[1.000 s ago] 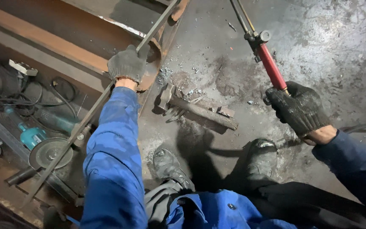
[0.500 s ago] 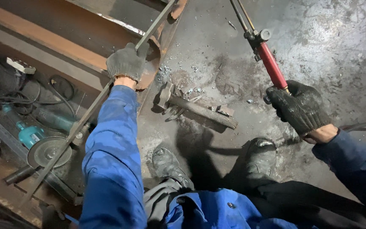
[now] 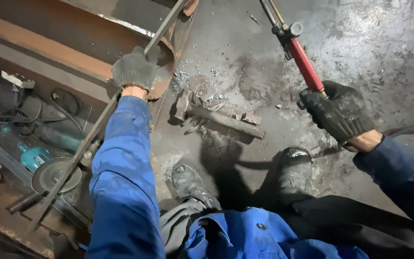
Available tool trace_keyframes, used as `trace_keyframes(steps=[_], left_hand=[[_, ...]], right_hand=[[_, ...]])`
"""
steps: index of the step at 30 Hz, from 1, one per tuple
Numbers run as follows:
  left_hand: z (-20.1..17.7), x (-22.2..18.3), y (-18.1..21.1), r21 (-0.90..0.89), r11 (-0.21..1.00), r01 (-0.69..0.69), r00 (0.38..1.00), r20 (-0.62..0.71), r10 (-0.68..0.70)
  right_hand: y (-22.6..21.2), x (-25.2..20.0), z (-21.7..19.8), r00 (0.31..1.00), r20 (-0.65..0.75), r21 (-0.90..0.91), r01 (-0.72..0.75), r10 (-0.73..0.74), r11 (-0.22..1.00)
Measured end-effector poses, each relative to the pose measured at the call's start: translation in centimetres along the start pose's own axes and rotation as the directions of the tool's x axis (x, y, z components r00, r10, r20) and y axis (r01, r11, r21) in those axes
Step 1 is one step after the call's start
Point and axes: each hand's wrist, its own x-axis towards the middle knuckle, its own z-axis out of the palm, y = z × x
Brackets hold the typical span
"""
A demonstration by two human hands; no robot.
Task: The recorder uses a gas cutting torch to cut and process metal pieces on a factory floor.
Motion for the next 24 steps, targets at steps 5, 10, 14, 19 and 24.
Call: trace_keyframes(steps=[5,10,14,19,24], left_hand=[[-0.2,0.1,0.0,-0.026,0.999,-0.019,0.999,-0.026,0.018],[1.3,0.4,-0.8,0.031,0.999,-0.025,0.999,-0.025,0.026],[1.1,0.6,-0.4,0.025,1.000,-0.001,0.999,-0.034,0.002],[0.5,0.1,-0.1,0.019,1.000,0.005,0.999,-0.034,-0.005],[0.2,0.1,0.3,0.061,0.998,-0.002,0.999,-0.040,0.005]], right_hand=[[-0.9,-0.4,-0.3,1.000,-0.010,-0.182,-0.024,0.023,0.983],[-0.4,-0.2,-0.4,0.999,-0.005,-0.134,-0.047,0.047,0.990],[0.2,0.0,-0.7,1.000,-0.008,-0.093,-0.012,0.011,0.996],[0.9,0.5,-0.8,1.000,-0.002,-0.164,-0.013,0.012,0.986],[0.6,0.4,-1.2,0.999,-0.001,-0.207,0.038,-0.039,0.978]])
